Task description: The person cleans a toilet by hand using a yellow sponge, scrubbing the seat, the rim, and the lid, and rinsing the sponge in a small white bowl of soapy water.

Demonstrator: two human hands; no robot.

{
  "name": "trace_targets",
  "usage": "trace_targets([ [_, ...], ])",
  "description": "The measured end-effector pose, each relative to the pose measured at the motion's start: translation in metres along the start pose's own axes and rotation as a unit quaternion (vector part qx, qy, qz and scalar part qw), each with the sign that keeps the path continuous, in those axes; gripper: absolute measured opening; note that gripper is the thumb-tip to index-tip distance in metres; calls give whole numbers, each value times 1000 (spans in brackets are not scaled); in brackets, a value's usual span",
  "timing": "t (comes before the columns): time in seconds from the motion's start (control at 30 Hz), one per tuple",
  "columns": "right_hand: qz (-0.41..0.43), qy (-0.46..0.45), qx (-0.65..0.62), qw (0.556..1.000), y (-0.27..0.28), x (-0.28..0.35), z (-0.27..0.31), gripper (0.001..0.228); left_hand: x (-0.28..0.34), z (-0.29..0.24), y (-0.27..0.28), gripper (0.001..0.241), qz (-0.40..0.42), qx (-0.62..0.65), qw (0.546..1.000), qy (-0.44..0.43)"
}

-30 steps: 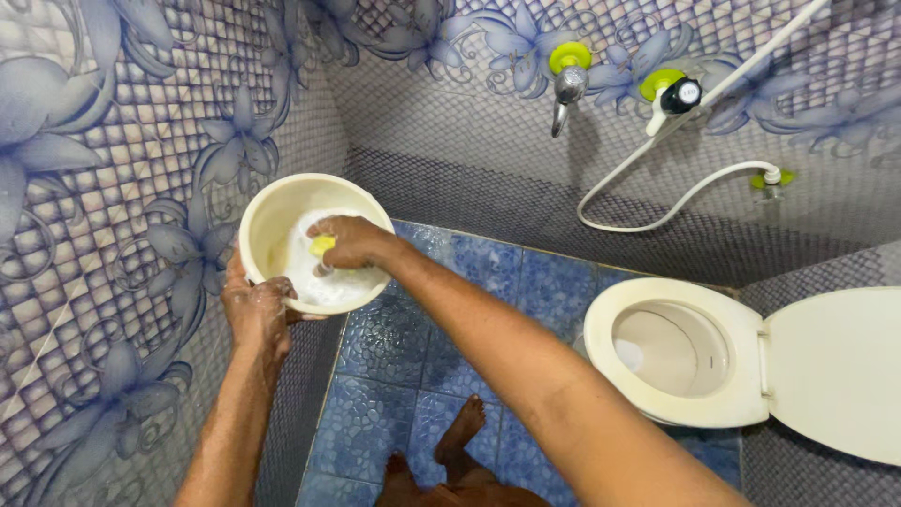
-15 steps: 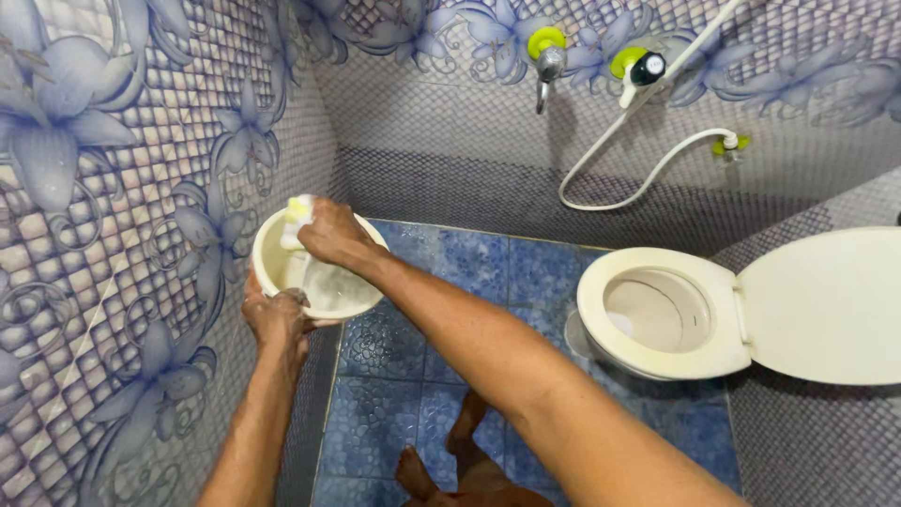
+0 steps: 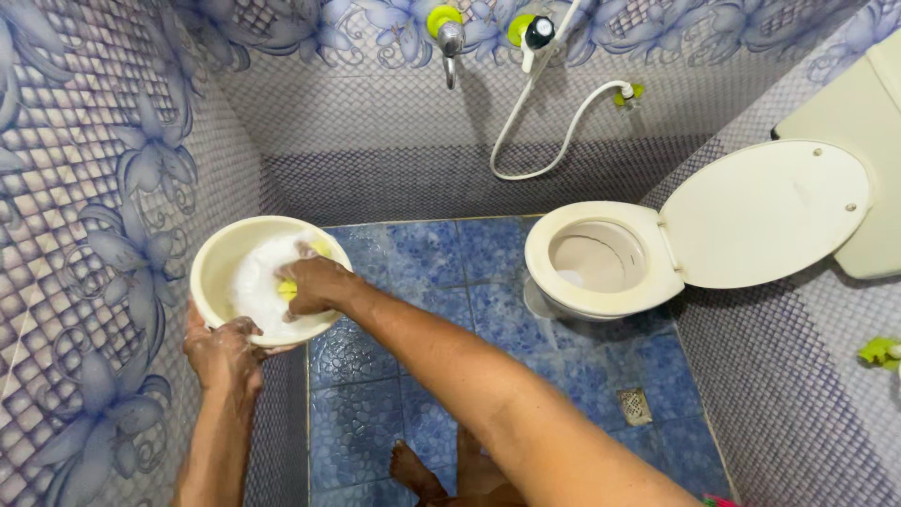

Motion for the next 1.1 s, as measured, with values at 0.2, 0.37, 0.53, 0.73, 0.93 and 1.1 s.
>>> trace_targets([
  [0.2, 93, -112, -202, 968, -54, 28, 25, 73, 42, -11, -3, 89, -34, -123, 990, -61],
  [0.37, 46, -195, -426, 882, -40, 39, 60, 61, 57, 6, 40, 81, -37, -22, 998, -37],
  [0.53, -71, -96, -302, 946, 14, 38, 99, 47, 72, 15, 73, 84, -86, -51, 995, 15],
  [0.73, 48, -140, -275, 950, 24, 55, 119, 61, 77, 31, 91, 79, -39, 5, 999, -26],
  [0.93, 109, 23, -102, 989, -26, 59, 77, 73, 93, 26, 75, 86, -81, -43, 996, 20],
  [1.1, 155, -64, -50, 985, -67, 96, 70, 90, 96, 29, 60, 87, -70, -26, 997, -14],
])
Point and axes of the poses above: each hand's wrist, its own x-axis away from the middle knuckle, its own y-axis out of the back of the hand, z = x × y, the point moved 5 cm from there along -x, towards the middle knuckle, and after that the axes turned 2 degrees about -y, right-handed, at the moved point
